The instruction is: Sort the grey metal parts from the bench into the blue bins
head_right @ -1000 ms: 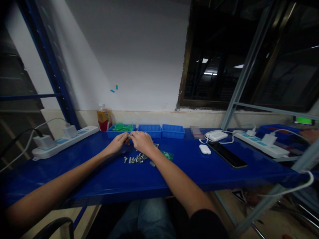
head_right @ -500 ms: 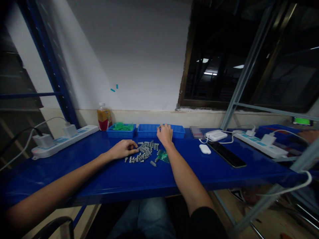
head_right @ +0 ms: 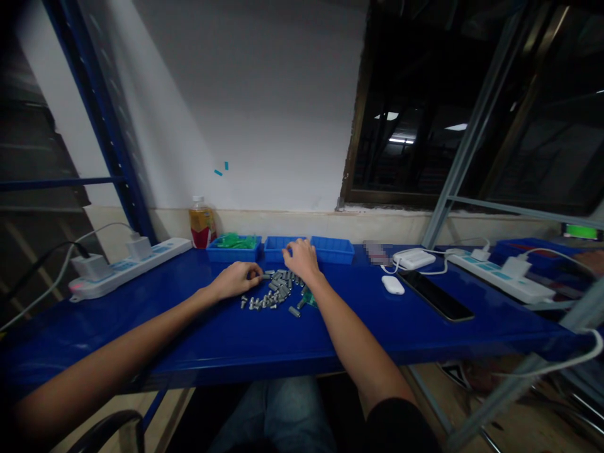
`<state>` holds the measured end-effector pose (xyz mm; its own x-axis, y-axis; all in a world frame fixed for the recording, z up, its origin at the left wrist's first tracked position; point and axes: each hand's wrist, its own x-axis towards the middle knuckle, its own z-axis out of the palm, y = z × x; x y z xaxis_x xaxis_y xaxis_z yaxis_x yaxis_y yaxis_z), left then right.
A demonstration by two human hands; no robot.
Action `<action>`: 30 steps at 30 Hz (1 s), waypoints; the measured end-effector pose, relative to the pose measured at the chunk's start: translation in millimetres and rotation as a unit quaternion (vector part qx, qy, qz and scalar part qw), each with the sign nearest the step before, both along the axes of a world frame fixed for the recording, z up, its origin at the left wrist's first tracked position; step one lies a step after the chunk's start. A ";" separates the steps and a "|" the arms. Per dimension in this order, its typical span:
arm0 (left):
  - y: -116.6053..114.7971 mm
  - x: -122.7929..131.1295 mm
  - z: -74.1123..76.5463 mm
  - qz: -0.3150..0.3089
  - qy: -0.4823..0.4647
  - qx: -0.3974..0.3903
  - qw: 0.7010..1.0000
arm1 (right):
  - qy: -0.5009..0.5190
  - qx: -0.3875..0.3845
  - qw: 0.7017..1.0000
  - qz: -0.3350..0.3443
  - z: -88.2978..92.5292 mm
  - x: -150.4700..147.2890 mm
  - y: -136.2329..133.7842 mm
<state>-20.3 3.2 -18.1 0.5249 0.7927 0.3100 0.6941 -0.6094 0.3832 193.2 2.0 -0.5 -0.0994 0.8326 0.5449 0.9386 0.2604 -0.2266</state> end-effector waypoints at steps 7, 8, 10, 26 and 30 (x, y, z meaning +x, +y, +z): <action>9.4 -17.2 9.9 0.023 -0.077 0.011 0.997 | -0.042 0.026 0.973 0.226 -7.4 -35.4 -9.3; 9.6 -17.8 9.7 0.016 -0.076 0.011 0.997 | -0.048 0.032 0.972 0.227 -8.6 -36.8 -9.6; 9.0 -17.2 8.4 0.000 -0.068 0.018 0.997 | -0.058 0.040 0.972 0.224 -9.3 -36.8 -10.3; -2.9 -6.5 10.3 -0.041 -0.066 0.110 0.991 | 0.012 0.040 0.975 0.219 -1.7 -34.1 -12.2; 0.4 1.6 13.6 -0.033 -0.073 0.116 0.990 | 0.039 0.038 0.974 0.220 -5.8 -34.7 -9.1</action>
